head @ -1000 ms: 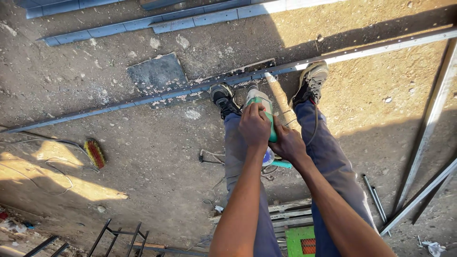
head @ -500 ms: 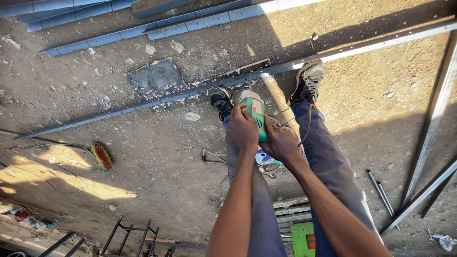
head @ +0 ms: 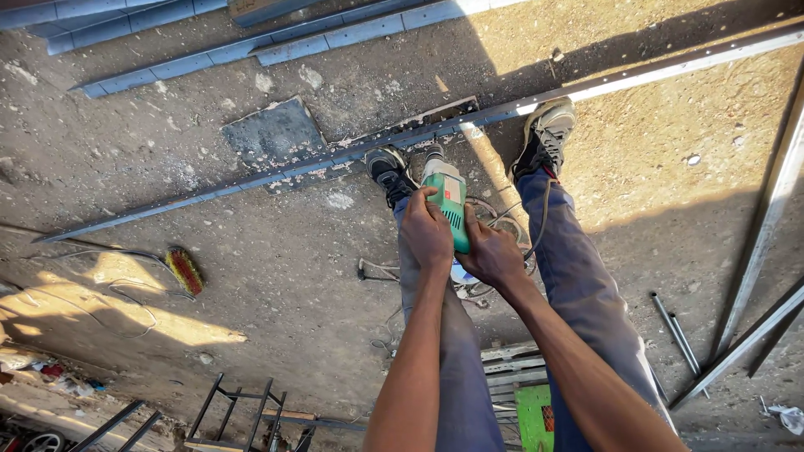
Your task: Using a power drill to create a series of holes in a metal angle bar on the ground.
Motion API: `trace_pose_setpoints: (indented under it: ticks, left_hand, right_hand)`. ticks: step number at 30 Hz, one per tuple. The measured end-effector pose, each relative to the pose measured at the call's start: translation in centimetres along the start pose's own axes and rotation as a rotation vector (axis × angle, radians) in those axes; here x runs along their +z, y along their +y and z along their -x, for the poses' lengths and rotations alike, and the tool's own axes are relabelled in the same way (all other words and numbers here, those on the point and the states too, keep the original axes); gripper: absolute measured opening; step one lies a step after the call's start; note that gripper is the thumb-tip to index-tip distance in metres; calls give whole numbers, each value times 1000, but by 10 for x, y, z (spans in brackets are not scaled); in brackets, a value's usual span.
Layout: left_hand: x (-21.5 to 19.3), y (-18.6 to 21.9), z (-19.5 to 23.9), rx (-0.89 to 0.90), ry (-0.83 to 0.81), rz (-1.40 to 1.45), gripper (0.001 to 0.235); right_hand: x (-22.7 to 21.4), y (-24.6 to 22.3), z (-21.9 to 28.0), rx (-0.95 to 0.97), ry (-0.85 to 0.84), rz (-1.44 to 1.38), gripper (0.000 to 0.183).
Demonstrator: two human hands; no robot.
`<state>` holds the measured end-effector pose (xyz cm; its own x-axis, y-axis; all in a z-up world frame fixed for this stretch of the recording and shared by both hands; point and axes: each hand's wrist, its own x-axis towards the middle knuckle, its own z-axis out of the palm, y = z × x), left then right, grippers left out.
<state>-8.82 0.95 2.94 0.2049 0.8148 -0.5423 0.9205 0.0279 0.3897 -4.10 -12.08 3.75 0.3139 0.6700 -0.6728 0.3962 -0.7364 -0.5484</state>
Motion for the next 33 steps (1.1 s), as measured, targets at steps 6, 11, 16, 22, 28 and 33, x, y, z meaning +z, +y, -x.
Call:
trace_pose_setpoints:
  ticks: [6,11,16,22,28,33]
  left_hand:
    - [0,-6,0,-14,-6,23,29]
    - [0,-6,0,-30,-15,45,29]
    - [-1,-5,-1,-38,-29,54,29]
    - [0,-9,-3,-57,-38,44,29]
    - [-22,-4,-7,-95,-158,48,28]
    - [-3,-39,-18,-76,-12,-106,20]
  right_hand:
    - [-10,-8,-1,-5,-26,23,85]
    - [-12,-8,-2,-2,-33,15,86]
    - [-9,-8,-2,-9,-29,30,84]
    - [-10,-10,-4,-27,-19,49,84]
    - [1,-15,-3,-58,-14,139,80]
    - [16,-17,-7,-41,-100,193,96]
